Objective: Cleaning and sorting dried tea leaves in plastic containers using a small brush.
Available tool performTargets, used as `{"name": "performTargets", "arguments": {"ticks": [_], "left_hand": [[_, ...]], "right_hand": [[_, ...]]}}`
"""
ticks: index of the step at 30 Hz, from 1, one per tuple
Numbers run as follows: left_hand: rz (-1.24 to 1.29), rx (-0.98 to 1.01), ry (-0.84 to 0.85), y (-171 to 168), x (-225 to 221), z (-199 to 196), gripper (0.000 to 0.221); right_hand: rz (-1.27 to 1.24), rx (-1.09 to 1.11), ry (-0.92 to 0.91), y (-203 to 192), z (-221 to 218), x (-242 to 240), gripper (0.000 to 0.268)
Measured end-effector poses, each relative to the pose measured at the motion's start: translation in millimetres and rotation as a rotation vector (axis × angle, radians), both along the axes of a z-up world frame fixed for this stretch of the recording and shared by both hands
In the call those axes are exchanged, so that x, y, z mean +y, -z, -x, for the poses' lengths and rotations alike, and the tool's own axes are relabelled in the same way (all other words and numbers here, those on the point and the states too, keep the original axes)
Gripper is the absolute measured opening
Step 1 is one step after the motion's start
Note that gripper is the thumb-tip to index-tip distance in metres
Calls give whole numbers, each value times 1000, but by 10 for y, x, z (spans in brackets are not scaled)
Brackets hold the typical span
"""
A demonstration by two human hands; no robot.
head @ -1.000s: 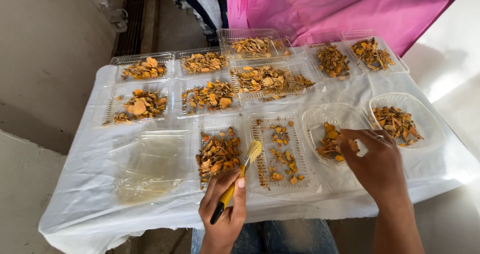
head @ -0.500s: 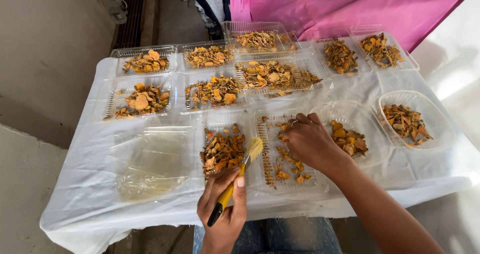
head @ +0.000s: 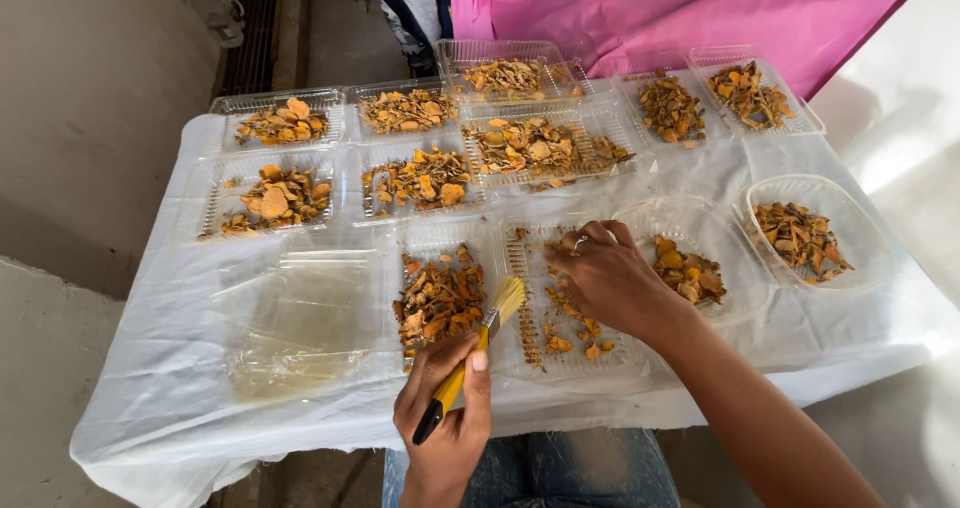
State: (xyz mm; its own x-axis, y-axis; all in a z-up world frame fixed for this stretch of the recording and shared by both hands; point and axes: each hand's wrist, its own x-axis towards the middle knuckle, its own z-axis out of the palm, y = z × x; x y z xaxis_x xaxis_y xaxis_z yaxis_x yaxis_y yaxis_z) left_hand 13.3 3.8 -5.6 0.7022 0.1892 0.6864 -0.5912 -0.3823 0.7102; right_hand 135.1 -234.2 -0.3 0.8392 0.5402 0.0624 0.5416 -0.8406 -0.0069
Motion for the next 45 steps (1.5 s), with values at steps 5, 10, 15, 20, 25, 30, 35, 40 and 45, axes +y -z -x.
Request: {"name": "performTargets", "arguments": {"ticks": [5, 10, 15, 20, 25, 30, 35, 40, 45], "left_hand": [[2, -8, -17, -43, 49, 8, 19], [12, -20, -12, 82, -33, 5, 19], [88, -345, 53, 374, -353, -57, 19], [-134, -289, -23, -34, -290, 44, 18], [-110, -450, -73, 205, -367, 28, 19], [-76, -380, -50, 43, -338, 101, 19], [-74, -282, 88, 104, -287, 11, 16], [-82, -243, -15, -1, -167, 2, 16], [-31, -218, -2, 122, -206, -40, 16]], "right_hand": [[-80, 99, 22, -108, 1, 65, 9], [-527, 91, 82, -315, 232, 172, 11], [-1025, 340, 312, -413, 418, 196, 10], [-1265, 461, 453, -415, 462, 93, 11], [-1401, 468, 396, -236, 516, 79, 15], [-1399, 421, 283, -342, 595, 125, 12], [-1426, 290, 191, -313, 657, -18, 12], [-1056, -101, 366, -597, 827, -522, 14], [-471, -516, 336, -288, 690, -733, 25]]}}
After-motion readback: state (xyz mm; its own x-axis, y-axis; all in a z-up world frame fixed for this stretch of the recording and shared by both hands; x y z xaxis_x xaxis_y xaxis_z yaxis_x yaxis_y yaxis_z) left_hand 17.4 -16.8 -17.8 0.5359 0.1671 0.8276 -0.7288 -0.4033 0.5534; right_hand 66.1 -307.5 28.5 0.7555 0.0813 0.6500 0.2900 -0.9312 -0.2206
